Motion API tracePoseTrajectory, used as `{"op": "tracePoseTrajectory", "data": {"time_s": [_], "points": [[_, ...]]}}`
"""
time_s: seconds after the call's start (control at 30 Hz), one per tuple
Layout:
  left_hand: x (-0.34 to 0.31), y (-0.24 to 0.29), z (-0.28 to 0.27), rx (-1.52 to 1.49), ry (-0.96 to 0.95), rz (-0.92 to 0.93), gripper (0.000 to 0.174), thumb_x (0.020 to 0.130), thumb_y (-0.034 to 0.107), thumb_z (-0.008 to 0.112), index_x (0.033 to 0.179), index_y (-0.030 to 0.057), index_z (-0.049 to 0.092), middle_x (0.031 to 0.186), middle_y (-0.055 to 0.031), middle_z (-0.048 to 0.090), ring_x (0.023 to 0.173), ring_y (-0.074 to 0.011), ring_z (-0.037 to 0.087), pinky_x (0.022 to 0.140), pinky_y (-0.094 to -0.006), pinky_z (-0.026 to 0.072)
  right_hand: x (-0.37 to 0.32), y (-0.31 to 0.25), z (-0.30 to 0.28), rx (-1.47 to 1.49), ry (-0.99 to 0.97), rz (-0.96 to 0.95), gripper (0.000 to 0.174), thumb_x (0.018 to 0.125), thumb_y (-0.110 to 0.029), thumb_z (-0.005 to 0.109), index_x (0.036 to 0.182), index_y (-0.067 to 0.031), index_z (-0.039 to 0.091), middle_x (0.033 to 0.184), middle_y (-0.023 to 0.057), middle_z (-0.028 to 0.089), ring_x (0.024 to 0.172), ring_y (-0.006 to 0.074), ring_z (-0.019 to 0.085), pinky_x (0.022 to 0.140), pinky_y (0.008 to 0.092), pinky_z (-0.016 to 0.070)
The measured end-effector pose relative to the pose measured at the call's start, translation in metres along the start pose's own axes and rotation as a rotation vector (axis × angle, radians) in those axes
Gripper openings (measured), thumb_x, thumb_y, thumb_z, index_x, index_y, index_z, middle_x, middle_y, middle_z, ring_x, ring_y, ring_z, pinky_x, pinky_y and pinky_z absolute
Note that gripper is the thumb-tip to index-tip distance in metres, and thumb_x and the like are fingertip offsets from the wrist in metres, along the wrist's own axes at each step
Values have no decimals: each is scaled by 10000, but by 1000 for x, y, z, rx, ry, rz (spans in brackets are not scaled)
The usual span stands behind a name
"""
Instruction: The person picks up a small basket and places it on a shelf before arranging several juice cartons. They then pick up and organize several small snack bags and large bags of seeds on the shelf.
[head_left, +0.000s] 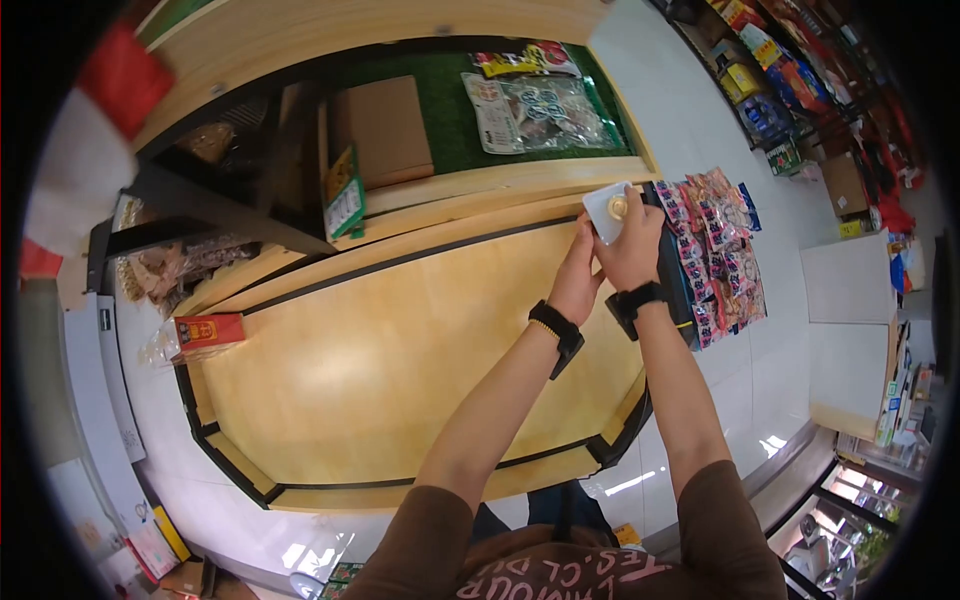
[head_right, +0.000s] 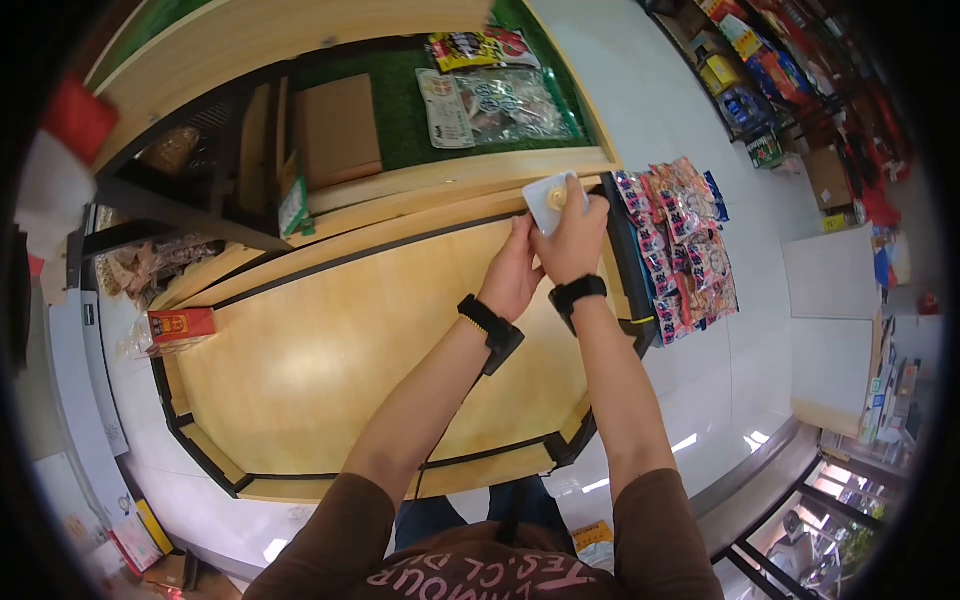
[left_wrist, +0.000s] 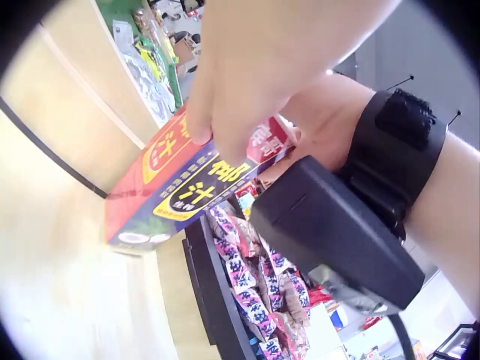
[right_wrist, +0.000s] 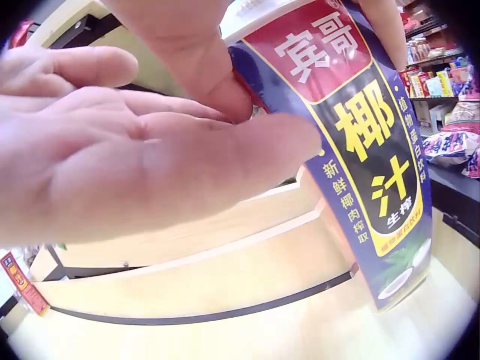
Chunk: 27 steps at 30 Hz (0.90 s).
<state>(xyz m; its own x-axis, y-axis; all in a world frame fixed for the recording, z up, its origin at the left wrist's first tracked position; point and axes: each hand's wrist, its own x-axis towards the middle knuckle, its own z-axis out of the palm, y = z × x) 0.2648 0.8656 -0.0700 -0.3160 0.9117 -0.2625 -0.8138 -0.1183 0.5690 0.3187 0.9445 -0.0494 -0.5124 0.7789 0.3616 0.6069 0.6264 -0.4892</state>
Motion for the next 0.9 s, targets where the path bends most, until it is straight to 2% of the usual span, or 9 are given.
{"op": "tracePoseTrajectory", "data": {"time_s": [0.2,0.23,0.33,0.37,0.5,0.6,0.7,0.87,0.9], "points": [[-104,53,-38,167,51,147,533,947,475,278,1394,190,220,1387,15,310,1293,-161,252,1028,-402,239,-60,-103,10,52,-147,23,689,659,-214,718,1258,-82,406,1025,204,444,905,381,497,772,410,444],[-125,63,-49,184,52,202,558,949,449,308,1394,135,189,1409,-24,263,1305,-184,230,1042,-390,224,-73,-125,13,70,-184,17,685,663,-218,714,1260,-85,404,1030,200,444,910,378,499,773,405,447],[-188,97,-86,292,115,349,599,948,416,348,1401,79,147,1423,-74,227,1318,-199,206,1062,-368,196,-115,-193,29,141,-291,-22,636,697,-183,680,1264,-104,404,1042,188,445,910,370,508,775,391,452],[-215,110,-93,245,214,339,626,948,381,371,1406,48,103,1437,-110,175,1339,-216,150,1081,-344,148,-128,-216,36,160,-325,-36,624,704,-166,671,1264,-105,402,1044,187,444,909,367,508,774,387,452],[-306,170,-139,327,445,339,610,952,360,362,1412,57,100,1459,-92,79,1354,-215,70,1091,-337,102,-180,-316,75,239,-439,-113,583,733,-106,632,1265,-92,393,1054,183,439,924,347,507,782,369,453],[-355,207,-193,336,511,398,639,945,386,371,1410,44,96,1450,-98,116,1348,-221,108,1089,-344,110,-209,-385,107,262,-510,-164,633,714,-128,662,1275,-83,372,1069,181,425,935,344,505,799,362,450],[-387,246,-243,355,508,461,646,939,418,371,1422,92,92,1441,-69,166,1332,-219,169,1072,-372,172,-226,-448,142,341,-536,-160,710,673,-148,702,1283,-64,347,1091,187,405,956,352,493,812,366,442],[-409,315,-300,224,605,287,589,942,447,346,1431,210,120,1437,6,206,1287,-191,261,994,-402,305,-236,-525,199,387,-426,-171,741,659,-134,716,1289,-65,331,1097,192,400,992,367,470,843,379,427],[-408,329,-315,282,566,382,584,943,446,344,1430,207,127,1438,6,207,1284,-189,265,993,-398,306,-236,-539,209,392,-402,-154,748,652,-127,720,1288,-65,331,1099,193,398,994,368,467,843,381,427]]}}
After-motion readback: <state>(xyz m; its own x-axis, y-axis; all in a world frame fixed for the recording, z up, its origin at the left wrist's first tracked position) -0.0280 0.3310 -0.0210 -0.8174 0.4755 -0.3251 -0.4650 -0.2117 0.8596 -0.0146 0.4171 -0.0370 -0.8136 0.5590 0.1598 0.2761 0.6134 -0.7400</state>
